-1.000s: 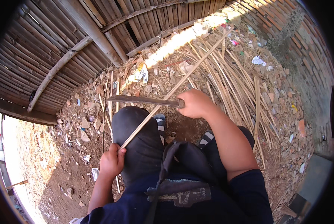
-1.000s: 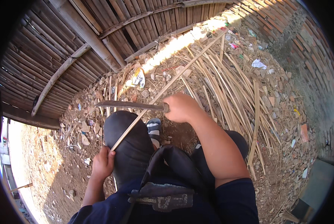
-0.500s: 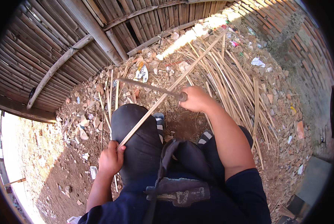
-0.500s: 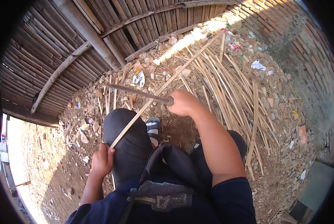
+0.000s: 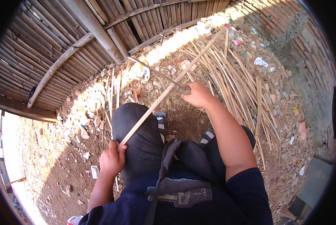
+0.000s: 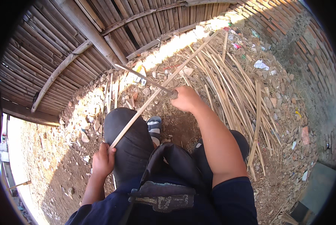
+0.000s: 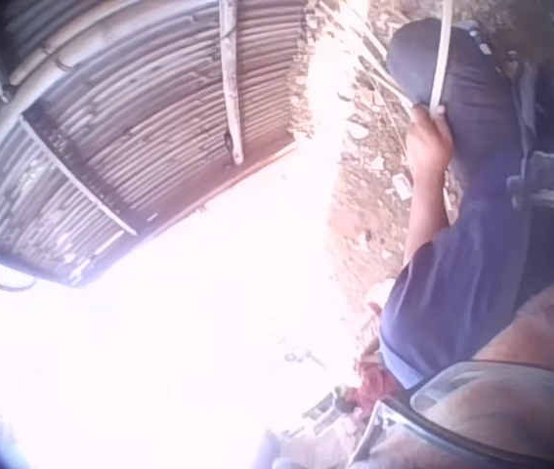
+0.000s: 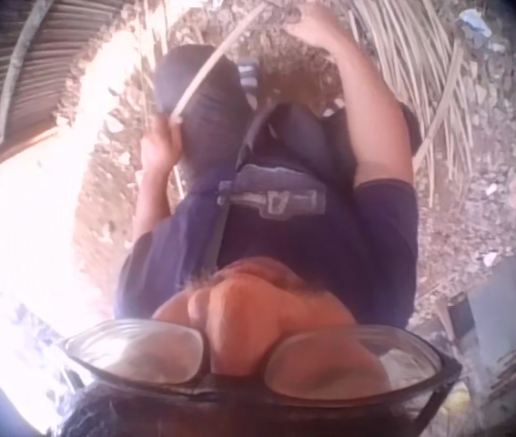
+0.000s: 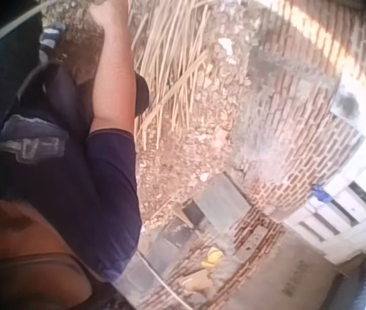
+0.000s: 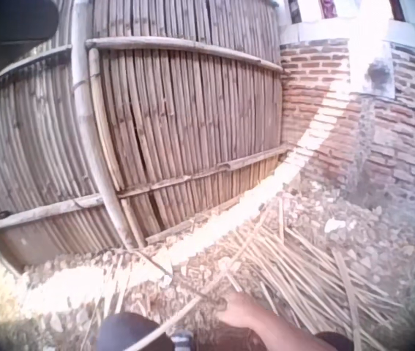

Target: The person strips thin layers from a long bamboo stalk using a blade, holding the stalk with one hand while sliding the blade along its length with the other.

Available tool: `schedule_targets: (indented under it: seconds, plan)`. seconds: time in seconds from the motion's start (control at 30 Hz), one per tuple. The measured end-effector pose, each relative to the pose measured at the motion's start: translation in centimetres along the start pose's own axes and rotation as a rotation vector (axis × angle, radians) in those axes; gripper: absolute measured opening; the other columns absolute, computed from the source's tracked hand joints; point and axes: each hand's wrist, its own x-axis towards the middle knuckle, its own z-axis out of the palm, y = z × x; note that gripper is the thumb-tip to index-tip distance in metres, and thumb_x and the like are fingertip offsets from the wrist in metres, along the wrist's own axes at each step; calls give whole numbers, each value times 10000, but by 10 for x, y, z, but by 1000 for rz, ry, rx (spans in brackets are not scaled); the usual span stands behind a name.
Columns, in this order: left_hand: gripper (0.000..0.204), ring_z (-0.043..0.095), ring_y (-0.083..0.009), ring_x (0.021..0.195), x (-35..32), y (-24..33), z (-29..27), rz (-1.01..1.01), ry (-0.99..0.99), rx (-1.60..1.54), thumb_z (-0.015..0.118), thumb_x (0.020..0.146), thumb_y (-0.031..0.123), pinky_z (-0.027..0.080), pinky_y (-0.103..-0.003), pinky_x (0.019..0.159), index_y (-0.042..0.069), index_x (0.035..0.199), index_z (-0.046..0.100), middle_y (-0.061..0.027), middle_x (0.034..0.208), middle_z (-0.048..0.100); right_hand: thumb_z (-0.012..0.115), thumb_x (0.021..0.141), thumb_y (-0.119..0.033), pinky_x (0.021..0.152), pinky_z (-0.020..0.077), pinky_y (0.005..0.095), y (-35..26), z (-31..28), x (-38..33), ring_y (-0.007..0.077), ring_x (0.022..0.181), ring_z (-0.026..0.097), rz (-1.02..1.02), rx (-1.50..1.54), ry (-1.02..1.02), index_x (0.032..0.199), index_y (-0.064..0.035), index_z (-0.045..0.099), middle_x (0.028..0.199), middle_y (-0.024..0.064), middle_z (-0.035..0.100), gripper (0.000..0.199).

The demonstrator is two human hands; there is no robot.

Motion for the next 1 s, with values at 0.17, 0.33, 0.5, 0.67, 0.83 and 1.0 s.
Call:
schedule_targets:
  seconds: [0.17,0.33,0.5,0.67,0.83,1.0]
  plan:
    - [303,667,-482,675,-3,3,-10,-18,2,75,625,1017,341,505,-572,593,53,1040,536,-234,720,668,692,836,-241,852,559,470,-4,-15,1,390,941,714,151,5,-94,1159,-45,724,985,220,743,379]
    - [285,654,-487,667,-3,-6,0,3,12,30,620,1025,311,488,-567,584,40,1035,533,-228,699,649,711,803,-255,824,559,501,-41,2,-21,414,919,700,-124,-164,-94,1019,-80,736,933,214,729,279]
    - [312,683,-480,701,-1,-5,2,-22,-5,22,639,1008,350,531,-570,619,55,1060,549,-237,770,695,710,805,-242,775,551,462,26,-10,11,377,865,714,121,77,-3,1124,-30,731,907,216,732,383]
    - [286,659,-479,670,0,1,-6,4,14,64,640,1010,298,497,-560,591,30,1050,548,-227,708,656,709,810,-246,784,555,466,21,-11,4,381,872,714,103,57,24,1144,-23,726,920,220,732,401]
    - [278,654,-470,656,-1,-4,-2,29,31,-44,638,1015,303,492,-532,582,38,1004,555,-214,697,642,696,796,-230,781,545,495,-48,-5,-34,405,870,700,-239,-265,-81,1007,-65,732,888,188,731,270]
    - [292,660,-473,663,-2,-9,7,7,60,-62,644,1010,324,500,-540,585,46,1012,557,-213,708,655,754,841,-249,739,533,441,6,-8,-3,352,787,704,-6,77,73,968,-38,730,782,177,697,247]
